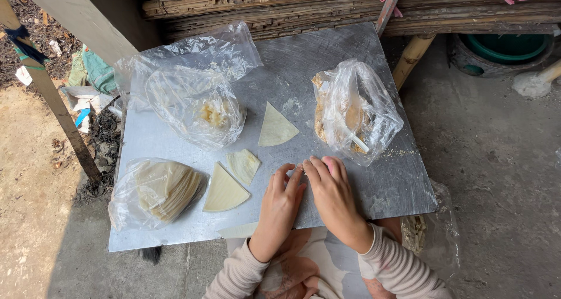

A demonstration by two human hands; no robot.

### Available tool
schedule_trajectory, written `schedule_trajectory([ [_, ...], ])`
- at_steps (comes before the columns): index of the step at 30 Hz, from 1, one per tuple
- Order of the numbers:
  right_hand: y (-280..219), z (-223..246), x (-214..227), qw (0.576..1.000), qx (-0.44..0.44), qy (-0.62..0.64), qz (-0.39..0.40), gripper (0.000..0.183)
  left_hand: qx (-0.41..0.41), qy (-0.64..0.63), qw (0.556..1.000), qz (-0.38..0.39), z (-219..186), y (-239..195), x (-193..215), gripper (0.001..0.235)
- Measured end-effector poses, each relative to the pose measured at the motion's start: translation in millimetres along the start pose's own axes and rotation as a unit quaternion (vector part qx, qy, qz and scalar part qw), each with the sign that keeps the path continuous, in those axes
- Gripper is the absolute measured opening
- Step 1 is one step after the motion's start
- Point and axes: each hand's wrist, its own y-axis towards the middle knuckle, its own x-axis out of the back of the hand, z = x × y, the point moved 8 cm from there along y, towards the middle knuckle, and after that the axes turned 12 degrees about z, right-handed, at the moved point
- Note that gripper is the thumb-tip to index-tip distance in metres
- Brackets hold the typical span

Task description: The person assembles triangular pastry pockets by placing a granular filling onto flat dough pieces, folding them into triangles, and sealing the edges. The person uses a plastic spoon to transfer filling and handles the dough by hand.

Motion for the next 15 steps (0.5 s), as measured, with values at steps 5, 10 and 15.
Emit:
schedule_trajectory([
  [5,10.3,4.6,-5.4,0.995,0.011,-0.092,-0.019,0.049,0.007,-0.066,0.997,-0.034,1.5,-5.0,11.0,0.039],
  [10,22.9,1.6,1.9,0.998,0.004,-0.061,-0.015,0.052,0.052,-0.185,0.980,-0.051,14.2,-8.5,16.6,0.032],
  [15,12.4,-4.8,23.8,0.997,-0.034,0.031,-0.054,0.026,0.049,-0.198,0.976,-0.071,15.1,-11.7,20.0,0.028],
])
